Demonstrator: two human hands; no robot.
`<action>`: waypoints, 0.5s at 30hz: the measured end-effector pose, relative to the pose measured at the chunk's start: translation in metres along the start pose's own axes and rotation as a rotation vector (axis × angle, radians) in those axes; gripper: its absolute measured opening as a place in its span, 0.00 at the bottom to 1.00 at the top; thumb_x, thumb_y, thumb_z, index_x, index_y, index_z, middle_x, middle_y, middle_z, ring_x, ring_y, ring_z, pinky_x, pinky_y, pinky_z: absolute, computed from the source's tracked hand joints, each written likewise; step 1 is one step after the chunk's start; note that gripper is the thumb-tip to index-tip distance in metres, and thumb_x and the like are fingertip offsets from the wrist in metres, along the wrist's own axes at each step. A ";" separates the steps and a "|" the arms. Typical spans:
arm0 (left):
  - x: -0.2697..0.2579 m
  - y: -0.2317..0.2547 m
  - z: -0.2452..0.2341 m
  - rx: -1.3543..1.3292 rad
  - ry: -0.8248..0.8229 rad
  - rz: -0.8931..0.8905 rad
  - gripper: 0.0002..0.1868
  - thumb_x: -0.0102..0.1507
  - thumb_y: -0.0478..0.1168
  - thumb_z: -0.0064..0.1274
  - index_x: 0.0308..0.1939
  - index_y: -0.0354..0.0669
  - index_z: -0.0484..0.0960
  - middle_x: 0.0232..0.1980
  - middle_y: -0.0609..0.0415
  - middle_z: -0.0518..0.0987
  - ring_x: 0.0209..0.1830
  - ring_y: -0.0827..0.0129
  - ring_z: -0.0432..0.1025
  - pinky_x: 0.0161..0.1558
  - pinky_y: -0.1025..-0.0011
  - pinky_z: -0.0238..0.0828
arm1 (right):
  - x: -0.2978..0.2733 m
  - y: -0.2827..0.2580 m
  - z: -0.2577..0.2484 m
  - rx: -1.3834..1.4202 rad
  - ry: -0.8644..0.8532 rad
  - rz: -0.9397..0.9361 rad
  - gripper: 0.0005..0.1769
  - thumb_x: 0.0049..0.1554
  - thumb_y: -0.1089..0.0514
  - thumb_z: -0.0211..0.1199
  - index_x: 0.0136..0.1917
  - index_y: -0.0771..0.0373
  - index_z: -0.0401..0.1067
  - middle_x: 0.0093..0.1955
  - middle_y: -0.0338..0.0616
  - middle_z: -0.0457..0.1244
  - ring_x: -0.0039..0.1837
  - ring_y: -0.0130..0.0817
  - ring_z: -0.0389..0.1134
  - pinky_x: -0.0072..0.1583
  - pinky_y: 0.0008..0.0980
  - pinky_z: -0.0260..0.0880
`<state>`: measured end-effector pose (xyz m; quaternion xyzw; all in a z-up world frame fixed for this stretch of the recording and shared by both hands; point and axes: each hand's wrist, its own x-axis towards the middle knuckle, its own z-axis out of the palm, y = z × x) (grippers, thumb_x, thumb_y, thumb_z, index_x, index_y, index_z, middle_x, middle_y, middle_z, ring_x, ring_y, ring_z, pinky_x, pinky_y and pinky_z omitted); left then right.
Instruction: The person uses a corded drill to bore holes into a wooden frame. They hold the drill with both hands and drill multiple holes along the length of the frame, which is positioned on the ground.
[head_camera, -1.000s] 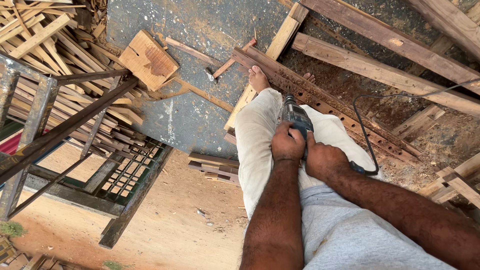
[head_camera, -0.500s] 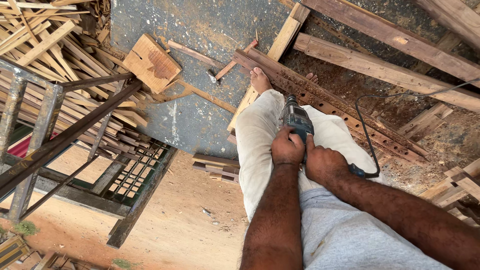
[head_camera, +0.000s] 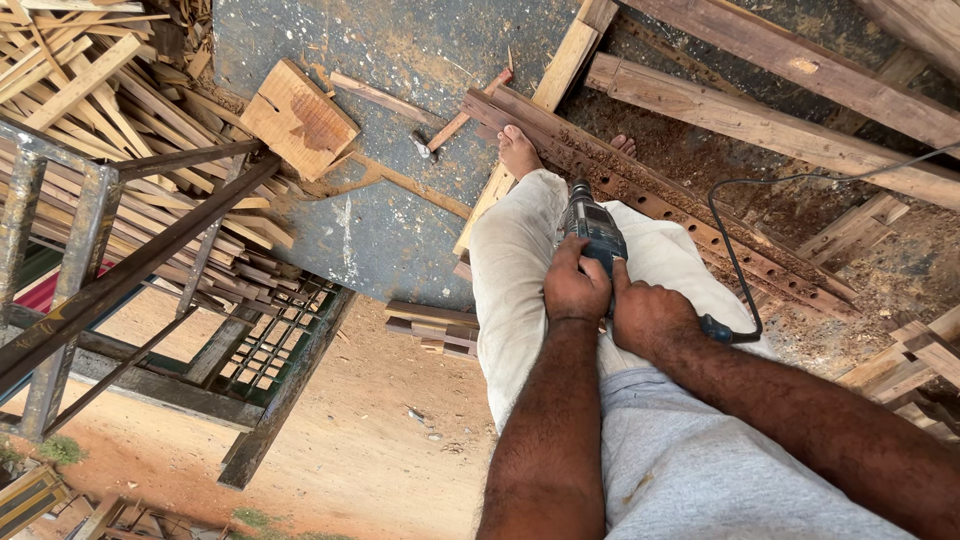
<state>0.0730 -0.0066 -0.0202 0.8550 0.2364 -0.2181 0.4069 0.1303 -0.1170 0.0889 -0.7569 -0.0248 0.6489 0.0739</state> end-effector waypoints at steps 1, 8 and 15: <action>0.001 0.002 0.000 0.006 -0.037 -0.055 0.16 0.61 0.38 0.43 0.46 0.36 0.83 0.54 0.36 0.82 0.58 0.44 0.77 0.63 0.58 0.74 | 0.000 0.000 -0.001 -0.004 0.009 0.000 0.44 0.60 0.55 0.54 0.82 0.69 0.38 0.51 0.55 0.67 0.55 0.46 0.74 0.58 0.46 0.77; -0.002 0.008 -0.005 -0.009 0.037 0.097 0.16 0.60 0.38 0.43 0.47 0.35 0.82 0.55 0.35 0.81 0.57 0.42 0.76 0.60 0.55 0.73 | -0.001 0.000 0.000 -0.024 0.006 0.003 0.44 0.61 0.55 0.54 0.82 0.68 0.38 0.50 0.55 0.67 0.55 0.45 0.74 0.58 0.46 0.77; -0.002 0.005 -0.002 0.002 0.021 0.117 0.17 0.59 0.38 0.43 0.47 0.35 0.81 0.56 0.36 0.81 0.56 0.42 0.76 0.60 0.55 0.73 | 0.002 0.001 0.001 -0.018 0.017 0.019 0.43 0.61 0.55 0.53 0.83 0.68 0.39 0.50 0.55 0.68 0.55 0.45 0.74 0.57 0.47 0.77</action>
